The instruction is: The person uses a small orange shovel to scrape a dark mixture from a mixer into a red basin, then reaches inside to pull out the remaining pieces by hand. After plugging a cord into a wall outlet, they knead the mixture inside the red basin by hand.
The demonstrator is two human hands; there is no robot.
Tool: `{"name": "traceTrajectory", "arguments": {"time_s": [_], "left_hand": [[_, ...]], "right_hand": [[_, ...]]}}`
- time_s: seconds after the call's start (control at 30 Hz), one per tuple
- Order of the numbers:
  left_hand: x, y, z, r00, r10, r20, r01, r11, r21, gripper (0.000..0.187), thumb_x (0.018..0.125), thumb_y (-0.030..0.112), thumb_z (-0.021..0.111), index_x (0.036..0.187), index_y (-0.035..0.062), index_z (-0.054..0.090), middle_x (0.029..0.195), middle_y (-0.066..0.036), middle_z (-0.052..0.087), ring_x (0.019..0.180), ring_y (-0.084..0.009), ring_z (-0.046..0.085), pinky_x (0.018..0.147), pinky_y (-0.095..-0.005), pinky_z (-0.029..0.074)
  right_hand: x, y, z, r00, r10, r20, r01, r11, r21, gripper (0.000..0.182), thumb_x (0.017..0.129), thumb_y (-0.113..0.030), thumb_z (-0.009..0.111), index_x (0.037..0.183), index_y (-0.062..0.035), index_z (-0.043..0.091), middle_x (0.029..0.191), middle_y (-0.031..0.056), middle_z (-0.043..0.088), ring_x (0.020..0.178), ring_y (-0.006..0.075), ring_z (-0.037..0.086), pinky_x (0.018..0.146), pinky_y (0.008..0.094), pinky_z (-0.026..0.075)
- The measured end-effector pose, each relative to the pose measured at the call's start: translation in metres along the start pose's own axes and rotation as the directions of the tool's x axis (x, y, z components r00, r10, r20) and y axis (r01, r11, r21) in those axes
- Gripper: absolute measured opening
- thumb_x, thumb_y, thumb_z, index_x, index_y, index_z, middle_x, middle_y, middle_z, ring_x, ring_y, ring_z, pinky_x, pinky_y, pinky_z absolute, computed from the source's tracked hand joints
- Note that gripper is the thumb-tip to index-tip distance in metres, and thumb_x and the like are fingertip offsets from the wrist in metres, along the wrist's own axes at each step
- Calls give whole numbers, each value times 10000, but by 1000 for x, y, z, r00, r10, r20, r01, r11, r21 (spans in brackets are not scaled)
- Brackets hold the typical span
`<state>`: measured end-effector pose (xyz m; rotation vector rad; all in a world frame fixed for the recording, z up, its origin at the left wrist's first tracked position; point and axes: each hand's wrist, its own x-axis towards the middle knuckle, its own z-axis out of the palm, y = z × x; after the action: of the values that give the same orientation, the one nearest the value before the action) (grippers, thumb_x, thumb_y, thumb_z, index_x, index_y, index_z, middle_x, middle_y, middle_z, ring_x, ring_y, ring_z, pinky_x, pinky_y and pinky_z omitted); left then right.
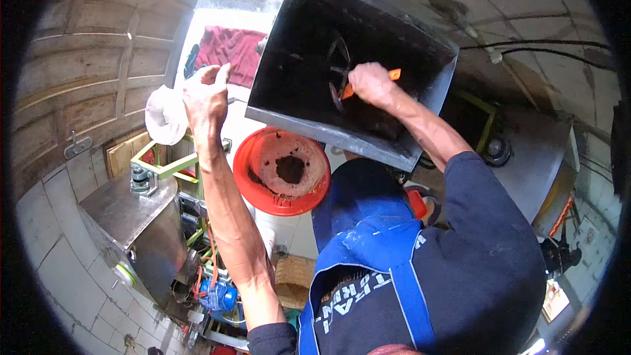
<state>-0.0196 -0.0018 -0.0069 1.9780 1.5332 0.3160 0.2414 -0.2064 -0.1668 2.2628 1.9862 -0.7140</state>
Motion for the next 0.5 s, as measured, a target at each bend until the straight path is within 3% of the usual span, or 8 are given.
{"name": "traceTrajectory", "arguments": {"time_s": [0.1, 0.17, 0.2, 0.27, 0.37, 0.43, 0.47, 0.5], "left_hand": [[4, -7, 3, 1000, 13, 9, -13, 1000, -12, 390, 885, 280, 746, 1081, -57, 721, 1017, -186, 750, 911, -237, 721, 865, -338, 539], [3, -6, 4, 1000, 18, 9, -17, 999, -38, 395, 887, 279, 745, 1090, -58, 717, 1017, -191, 749, 906, -240, 722, 860, -339, 541], [-1, -5, 4, 1000, 20, 11, -20, 999, -29, 397, 887, 276, 745, 1095, -61, 714, 1017, -190, 749, 904, -237, 722, 857, -338, 543], [6, -4, 2, 999, 31, -7, -31, 999, -20, 400, 888, 273, 746, 1099, -65, 711, 1017, -189, 749, 902, -233, 722, 854, -336, 544], [2, -7, 3, 1000, 8, -8, -9, 998, -68, 402, 888, 267, 747, 1106, -69, 705, 1018, -183, 749, 899, -225, 721, 847, -333, 546], [1, -4, 2, 1000, 8, -4, -8, 993, -115, 395, 885, 259, 750, 1101, -69, 706, 1016, -178, 749, 897, -218, 718, 845, -333, 546], [1, -7, 3, 1000, 7, 4, -6, 994, -113, 395, 885, 259, 750, 1101, -69, 706, 1016, -178, 749, 897, -218, 718, 845, -333, 546], [3, -10, 5, 1000, 15, -3, -16, 993, -116, 395, 884, 260, 750, 1102, -66, 706, 1014, -180, 749, 894, -223, 719, 842, -336, 547]], "right_hand": [[-10, -3, -12, 999, -35, 5, 34, 992, 124, 140, 755, -138, 630, 718, -35, 717, 741, 202, 699, 755, 387, 705, 641, 470, 568], [-5, -4, 44, 992, 6, 123, -1, 999, -43, 144, 759, -137, 640, 789, -52, 753, 804, 199, 721, 793, 377, 716, 662, 458, 580], [-4, -4, 51, 978, -96, 184, 101, 995, -22, 175, 758, -132, 657, 864, -49, 768, 864, 195, 733, 827, 376, 720, 683, 456, 587], [2, 6, 58, 969, -42, 242, 58, 996, -63, 174, 752, -137, 668, 868, -54, 767, 868, 195, 733, 825, 377, 720, 685, 458, 586], [-3, -12, -26, 937, -67, 343, 54, 997, 48, 150, 736, -147, 681, 823, -42, 744, 820, 203, 716, 825, 378, 716, 688, 466, 584], [-5, -39, -79, 968, 38, 247, -62, 994, 88, 126, 728, -127, 667, 775, -23, 719, 794, 202, 705, 818, 365, 715, 673, 465, 574], [2, -38, -73, 972, -64, 226, 39, 993, 115, 109, 708, -121, 666, 721, -16, 691, 744, 191, 687, 759, 345, 708, 636, 446, 562], [13, -39, -73, 889, -186, 418, 105, 972, 210, 105, 696, -137, 675, 682, -33, 674, 690, 173, 664, 698, 326, 693, 601, 431, 550]]}}
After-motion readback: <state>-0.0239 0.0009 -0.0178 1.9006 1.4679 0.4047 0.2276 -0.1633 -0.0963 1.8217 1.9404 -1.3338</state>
